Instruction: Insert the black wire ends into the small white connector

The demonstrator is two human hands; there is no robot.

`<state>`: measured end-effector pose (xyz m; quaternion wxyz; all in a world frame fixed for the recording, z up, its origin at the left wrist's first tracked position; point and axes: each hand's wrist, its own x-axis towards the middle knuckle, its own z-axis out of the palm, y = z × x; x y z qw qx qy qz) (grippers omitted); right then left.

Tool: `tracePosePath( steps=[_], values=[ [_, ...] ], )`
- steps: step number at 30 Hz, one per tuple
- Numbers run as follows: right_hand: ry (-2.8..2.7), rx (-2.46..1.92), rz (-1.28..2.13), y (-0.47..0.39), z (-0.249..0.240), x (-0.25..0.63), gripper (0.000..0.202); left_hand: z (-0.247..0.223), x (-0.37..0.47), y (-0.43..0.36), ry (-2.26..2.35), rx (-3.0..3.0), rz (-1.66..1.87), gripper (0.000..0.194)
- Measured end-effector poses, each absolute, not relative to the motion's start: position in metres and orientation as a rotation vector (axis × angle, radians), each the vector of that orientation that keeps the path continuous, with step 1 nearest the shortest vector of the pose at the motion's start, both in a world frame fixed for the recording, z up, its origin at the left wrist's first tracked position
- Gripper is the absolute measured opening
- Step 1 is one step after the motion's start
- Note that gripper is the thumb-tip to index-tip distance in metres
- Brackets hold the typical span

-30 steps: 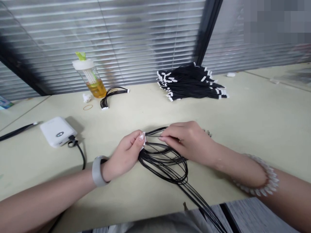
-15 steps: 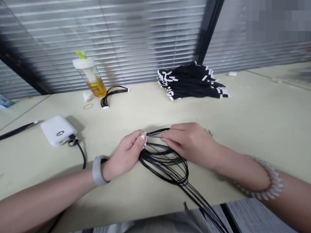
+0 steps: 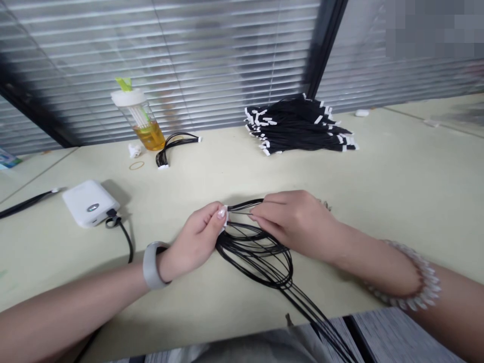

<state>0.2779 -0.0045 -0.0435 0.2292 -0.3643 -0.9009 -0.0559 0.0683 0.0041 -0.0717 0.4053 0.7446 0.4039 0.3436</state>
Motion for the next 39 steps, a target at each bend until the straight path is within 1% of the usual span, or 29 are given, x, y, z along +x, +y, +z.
tracePosePath(
  steps=[8,12,14,18,21,24,26,28,30,32,34,36,39],
  values=[
    [-2.531,-1.016,-0.062,-0.006,-0.047,0.275,0.036,-0.068,0.071,0.002,1.038,2.011,0.762,0.032],
    [-2.545,-1.005,-0.051,-0.006,-0.048,0.271,0.037,-0.067,0.071,0.001,1.063,2.061,0.715,0.031],
    [-2.548,-1.027,-0.027,-0.004,-0.046,0.271,0.034,-0.068,0.071,0.002,1.065,2.043,0.723,0.032],
    [-2.442,-1.185,0.180,0.003,-0.040,0.278,0.019,-0.069,0.072,0.004,1.078,1.932,0.825,0.034],
    [-2.363,-1.314,0.338,0.009,-0.035,0.285,0.015,-0.072,0.071,0.007,1.097,1.871,0.875,0.036],
    [-2.349,-1.384,0.509,0.010,-0.032,0.289,0.019,-0.076,0.070,0.008,1.111,1.825,0.896,0.038],
    [-2.327,-1.378,0.590,0.008,-0.032,0.289,0.029,-0.077,0.070,0.008,1.116,1.787,0.902,0.038],
    [-2.304,-1.342,0.480,0.004,-0.031,0.287,0.041,-0.077,0.070,0.007,1.126,1.763,0.916,0.039],
    [-2.250,-1.302,0.199,-0.001,-0.029,0.286,0.048,-0.075,0.071,0.006,1.154,1.761,0.941,0.040],
    [-2.190,-1.265,-0.042,-0.007,-0.026,0.284,0.045,-0.073,0.072,0.006,1.182,1.767,0.964,0.040],
    [-2.213,-1.245,-0.072,-0.013,-0.024,0.282,0.037,-0.072,0.072,0.006,1.193,1.769,0.975,0.040],
    [-2.318,-1.256,0.100,-0.018,-0.022,0.280,0.037,-0.071,0.073,0.007,1.194,1.777,0.984,0.039],
    [-2.455,-1.286,0.453,-0.018,-0.022,0.277,0.041,-0.071,0.072,0.007,1.198,1.784,0.992,0.039]
  ],
)
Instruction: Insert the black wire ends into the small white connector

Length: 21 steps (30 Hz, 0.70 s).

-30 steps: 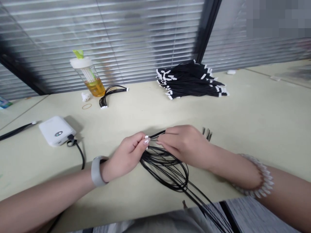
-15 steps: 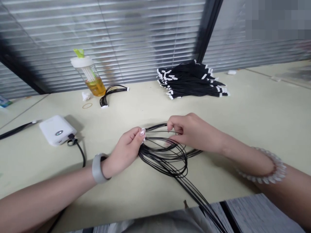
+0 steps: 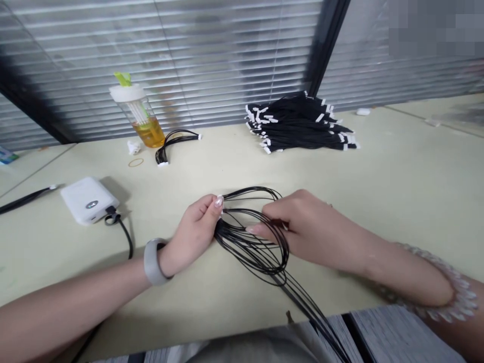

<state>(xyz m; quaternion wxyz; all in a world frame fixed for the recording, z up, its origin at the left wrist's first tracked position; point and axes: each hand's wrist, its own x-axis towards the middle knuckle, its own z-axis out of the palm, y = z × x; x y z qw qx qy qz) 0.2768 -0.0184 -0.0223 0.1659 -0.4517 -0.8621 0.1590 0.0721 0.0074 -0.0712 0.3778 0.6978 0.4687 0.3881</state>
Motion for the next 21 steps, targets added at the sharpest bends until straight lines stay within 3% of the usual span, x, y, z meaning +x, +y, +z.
tracePosePath(
  steps=[4,10,21],
  values=[
    [-2.482,-1.244,0.732,-0.013,-0.028,0.275,0.030,-0.072,0.072,0.007,1.188,1.761,0.974,0.039],
    [-2.427,-1.092,0.858,-0.012,-0.039,0.272,0.029,-0.073,0.072,0.006,1.174,1.762,0.964,0.038],
    [-2.510,-0.975,0.686,-0.010,-0.056,0.264,0.028,-0.073,0.072,0.005,1.161,1.840,0.938,0.040]
  ],
)
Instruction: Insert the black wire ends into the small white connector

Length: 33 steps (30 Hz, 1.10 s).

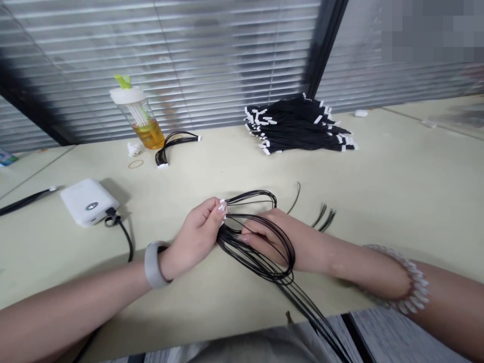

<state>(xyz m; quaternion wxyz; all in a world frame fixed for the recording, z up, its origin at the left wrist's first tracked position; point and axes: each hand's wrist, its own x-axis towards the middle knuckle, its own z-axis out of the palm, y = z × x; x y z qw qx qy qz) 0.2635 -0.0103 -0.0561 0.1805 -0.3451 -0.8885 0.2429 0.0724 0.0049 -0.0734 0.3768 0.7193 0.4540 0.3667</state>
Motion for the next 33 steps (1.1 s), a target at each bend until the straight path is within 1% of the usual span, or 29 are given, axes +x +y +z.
tracePosePath(
  steps=[6,12,16,19,23,25,27,28,29,30,32,33],
  values=[
    [-2.511,-0.973,0.696,-0.012,-0.054,0.259,0.027,-0.073,0.073,0.005,1.134,1.855,0.940,0.039],
    [-2.521,-0.961,0.669,-0.011,-0.051,0.255,0.023,-0.073,0.073,0.004,1.121,1.866,0.938,0.038],
    [-2.523,-1.005,0.584,-0.013,-0.048,0.257,0.018,-0.073,0.073,0.004,1.131,1.868,0.927,0.040],
    [-2.550,-1.047,0.361,-0.018,-0.043,0.263,0.016,-0.072,0.073,0.004,1.141,1.859,0.949,0.040],
    [-2.567,-1.097,-0.183,-0.022,-0.034,0.274,0.022,-0.072,0.071,0.005,1.145,1.836,0.978,0.038],
    [-2.494,-1.127,-0.448,-0.021,-0.028,0.280,0.022,-0.072,0.070,0.005,1.162,1.819,0.988,0.037],
    [-2.331,-1.173,-0.565,-0.018,-0.023,0.286,0.021,-0.072,0.069,0.006,1.181,1.806,0.986,0.037],
    [-2.225,-1.180,-0.511,-0.016,-0.021,0.288,0.018,-0.072,0.069,0.006,1.182,1.804,0.981,0.037],
    [-2.104,-1.177,-0.374,-0.014,-0.019,0.289,0.015,-0.073,0.069,0.006,1.175,1.804,0.975,0.037],
    [-1.972,-1.151,-0.164,-0.012,-0.016,0.290,0.012,-0.073,0.068,0.006,1.160,1.807,0.969,0.037],
    [-1.661,-1.023,0.298,-0.010,-0.013,0.290,0.014,-0.073,0.068,0.006,1.135,1.808,0.960,0.036],
    [-1.517,-0.944,0.475,-0.009,-0.011,0.289,0.015,-0.074,0.067,0.006,1.129,1.807,0.958,0.036]
  ],
)
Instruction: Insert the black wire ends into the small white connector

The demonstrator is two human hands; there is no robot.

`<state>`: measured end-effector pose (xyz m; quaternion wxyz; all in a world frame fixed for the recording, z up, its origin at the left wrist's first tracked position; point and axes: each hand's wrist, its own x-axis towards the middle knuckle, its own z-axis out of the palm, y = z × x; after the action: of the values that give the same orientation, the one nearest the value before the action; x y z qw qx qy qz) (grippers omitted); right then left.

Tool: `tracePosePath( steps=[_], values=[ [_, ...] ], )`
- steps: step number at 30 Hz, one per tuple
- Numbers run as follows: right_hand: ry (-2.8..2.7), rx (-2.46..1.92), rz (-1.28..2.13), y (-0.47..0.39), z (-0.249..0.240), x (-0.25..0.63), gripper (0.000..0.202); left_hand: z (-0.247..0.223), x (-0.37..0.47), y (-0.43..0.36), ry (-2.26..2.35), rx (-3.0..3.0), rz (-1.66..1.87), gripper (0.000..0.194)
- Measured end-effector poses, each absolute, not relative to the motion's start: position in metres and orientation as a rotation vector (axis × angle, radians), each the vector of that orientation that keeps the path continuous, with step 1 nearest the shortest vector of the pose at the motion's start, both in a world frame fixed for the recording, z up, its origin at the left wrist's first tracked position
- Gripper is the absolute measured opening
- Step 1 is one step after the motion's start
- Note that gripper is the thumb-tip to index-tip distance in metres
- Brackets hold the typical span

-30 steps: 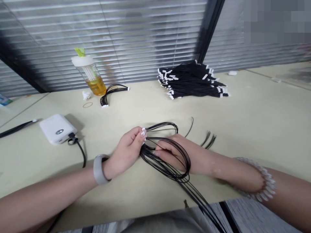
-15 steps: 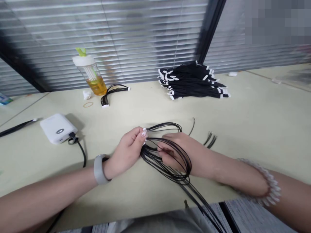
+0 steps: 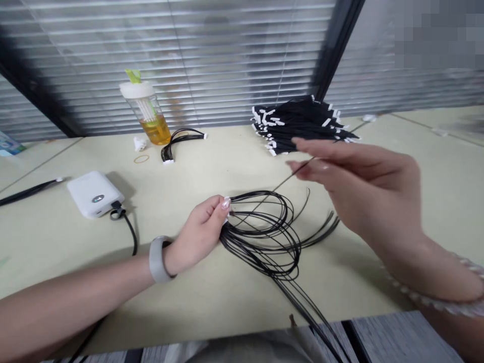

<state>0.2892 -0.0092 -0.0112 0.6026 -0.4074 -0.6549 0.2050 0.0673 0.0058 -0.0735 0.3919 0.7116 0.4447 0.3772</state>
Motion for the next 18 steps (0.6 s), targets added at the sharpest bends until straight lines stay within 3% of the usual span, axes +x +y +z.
tracePosePath(
  steps=[3,6,7,10,18],
  values=[
    [-1.291,-0.771,0.718,-0.008,-0.010,0.287,0.019,-0.073,0.067,0.005,1.123,1.806,0.953,0.036],
    [-1.404,-0.825,0.776,-0.010,-0.015,0.283,0.035,-0.072,0.066,0.004,1.079,1.802,0.954,0.036],
    [-1.481,-0.889,0.783,-0.011,-0.017,0.281,0.036,-0.072,0.066,0.003,1.062,1.798,0.957,0.036],
    [-1.742,-1.107,0.725,-0.013,-0.026,0.273,0.011,-0.071,0.067,0.002,1.029,1.804,0.979,0.035],
    [-2.037,-1.260,0.673,-0.010,-0.035,0.270,0.024,-0.073,0.067,0.002,1.036,1.787,1.026,0.037]
  ],
)
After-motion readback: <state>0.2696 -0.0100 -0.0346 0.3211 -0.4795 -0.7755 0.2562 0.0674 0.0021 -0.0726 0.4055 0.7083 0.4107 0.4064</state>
